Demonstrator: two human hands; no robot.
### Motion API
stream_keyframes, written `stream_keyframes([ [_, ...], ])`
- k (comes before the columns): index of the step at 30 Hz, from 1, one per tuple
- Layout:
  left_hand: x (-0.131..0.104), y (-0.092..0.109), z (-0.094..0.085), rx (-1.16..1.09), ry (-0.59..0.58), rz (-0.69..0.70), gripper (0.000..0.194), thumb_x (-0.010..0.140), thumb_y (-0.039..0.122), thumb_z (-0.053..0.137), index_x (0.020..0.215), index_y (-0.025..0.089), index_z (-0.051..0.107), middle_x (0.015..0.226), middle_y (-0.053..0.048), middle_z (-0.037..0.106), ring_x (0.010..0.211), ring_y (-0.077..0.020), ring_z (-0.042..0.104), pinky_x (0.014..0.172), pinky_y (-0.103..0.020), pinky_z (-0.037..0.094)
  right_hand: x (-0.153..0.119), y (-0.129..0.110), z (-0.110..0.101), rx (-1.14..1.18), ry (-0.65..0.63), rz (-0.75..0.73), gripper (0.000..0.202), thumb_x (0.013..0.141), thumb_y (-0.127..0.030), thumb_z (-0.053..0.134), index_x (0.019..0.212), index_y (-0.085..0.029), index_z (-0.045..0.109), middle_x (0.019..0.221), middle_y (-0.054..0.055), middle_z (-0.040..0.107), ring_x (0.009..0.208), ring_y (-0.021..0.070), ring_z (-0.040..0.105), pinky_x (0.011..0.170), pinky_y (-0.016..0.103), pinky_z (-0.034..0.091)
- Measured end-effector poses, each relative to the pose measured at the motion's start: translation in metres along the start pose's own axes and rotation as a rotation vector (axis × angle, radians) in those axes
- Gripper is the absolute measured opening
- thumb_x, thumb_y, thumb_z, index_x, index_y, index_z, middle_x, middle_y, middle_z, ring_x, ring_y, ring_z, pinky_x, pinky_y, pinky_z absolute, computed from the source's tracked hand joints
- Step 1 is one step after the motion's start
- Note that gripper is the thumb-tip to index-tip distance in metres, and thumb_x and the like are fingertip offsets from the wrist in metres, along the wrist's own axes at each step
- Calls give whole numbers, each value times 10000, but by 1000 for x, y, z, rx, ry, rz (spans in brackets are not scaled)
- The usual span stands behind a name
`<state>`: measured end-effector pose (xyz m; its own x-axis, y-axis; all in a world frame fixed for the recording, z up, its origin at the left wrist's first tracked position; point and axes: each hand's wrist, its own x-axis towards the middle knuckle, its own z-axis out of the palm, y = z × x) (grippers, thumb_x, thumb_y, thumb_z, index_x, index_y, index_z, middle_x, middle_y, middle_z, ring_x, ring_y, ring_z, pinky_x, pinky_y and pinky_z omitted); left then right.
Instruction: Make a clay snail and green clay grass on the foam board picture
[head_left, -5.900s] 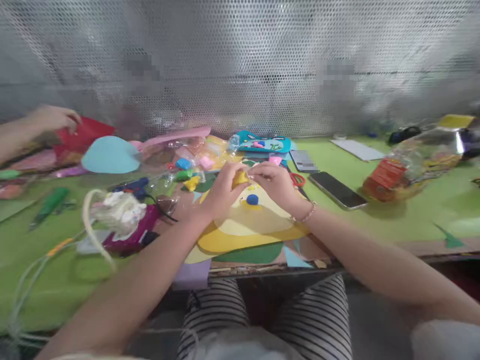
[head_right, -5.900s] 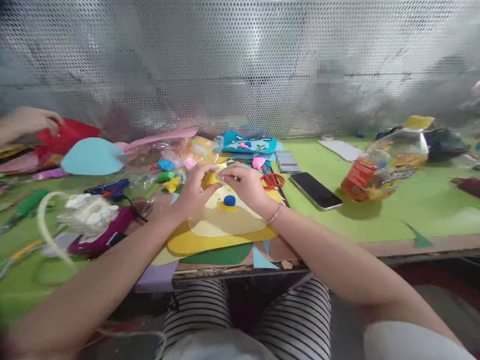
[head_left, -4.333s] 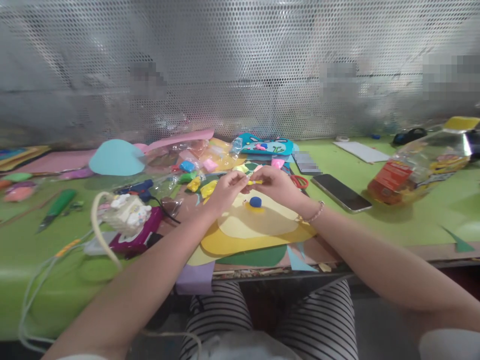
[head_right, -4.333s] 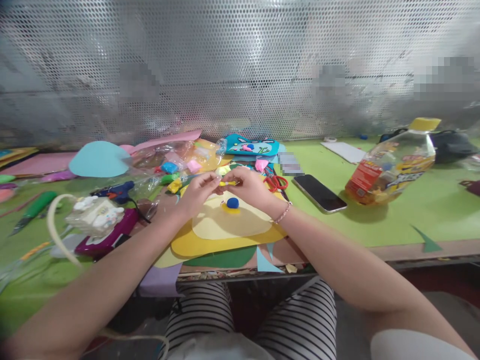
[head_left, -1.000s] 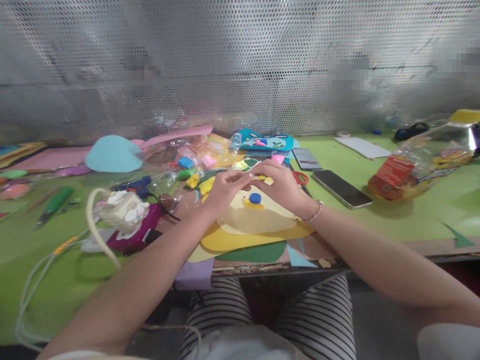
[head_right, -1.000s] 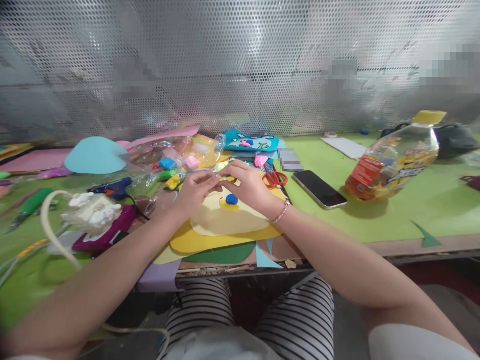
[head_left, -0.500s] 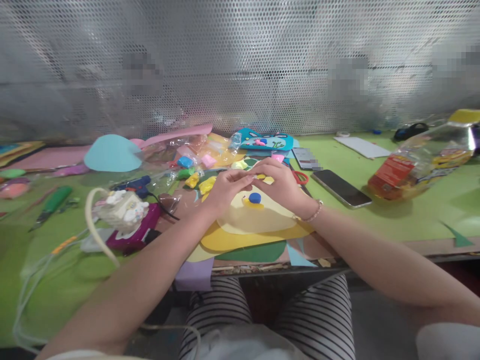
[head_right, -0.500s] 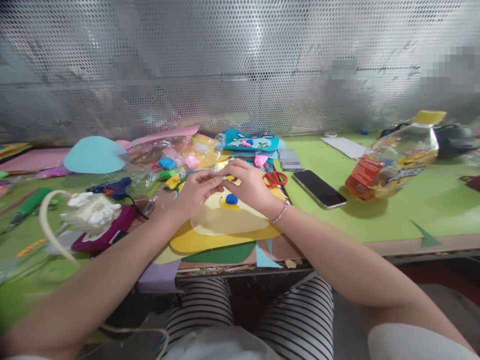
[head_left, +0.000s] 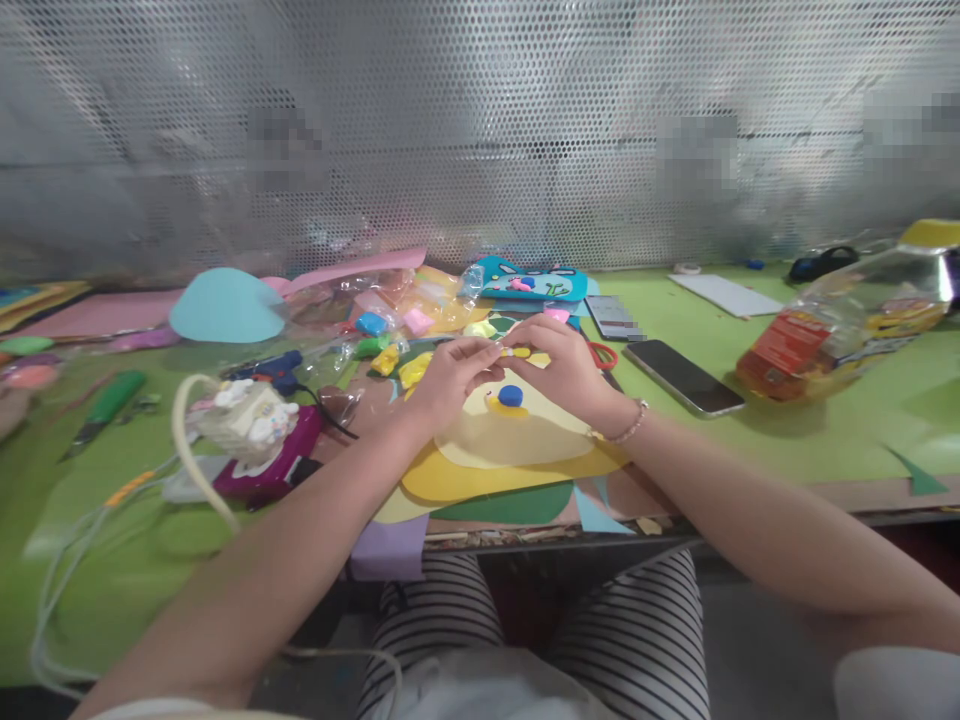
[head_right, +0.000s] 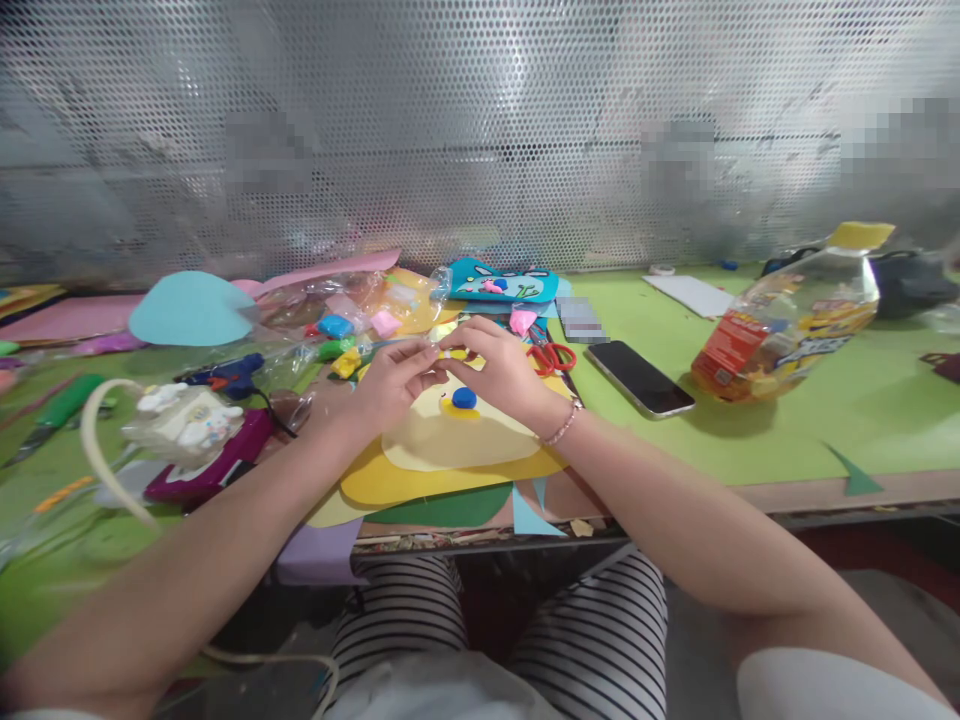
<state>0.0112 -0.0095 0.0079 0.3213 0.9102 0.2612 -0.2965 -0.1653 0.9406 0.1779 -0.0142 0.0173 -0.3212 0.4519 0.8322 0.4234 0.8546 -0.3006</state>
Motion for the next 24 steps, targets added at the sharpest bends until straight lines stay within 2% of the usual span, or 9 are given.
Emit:
stream_keyframes([
  [5, -1, 1, 1, -1, 15, 7, 188, 667, 339, 758, 738, 179, 690, 711, 3, 647, 629, -87, 578, 720, -284, 497, 0, -1, 0, -4, 19, -19, 24, 832, -236, 635, 846, -223, 650, 820, 31, 637, 812, 185, 606, 709, 348, 527],
  [11, 3, -4, -3, -1, 34, 52, 232, 681, 403, 744, 736, 184, 689, 690, -6, 640, 646, -103, 591, 691, -270, 509, 0, 1, 0, 24, 33, -4, 29, 839, -223, 622, 848, -216, 649, 820, 29, 634, 811, 179, 609, 709, 341, 520],
  [24, 5, 1, -5, -25, 37, -51, 207, 584, 319, 805, 697, 184, 696, 646, 3, 649, 570, -87, 574, 634, -268, 503, 0, 2, -2, 64, 21, 4, 76, 856, -286, 611, 850, -240, 671, 835, 29, 638, 831, 183, 607, 713, 350, 526],
])
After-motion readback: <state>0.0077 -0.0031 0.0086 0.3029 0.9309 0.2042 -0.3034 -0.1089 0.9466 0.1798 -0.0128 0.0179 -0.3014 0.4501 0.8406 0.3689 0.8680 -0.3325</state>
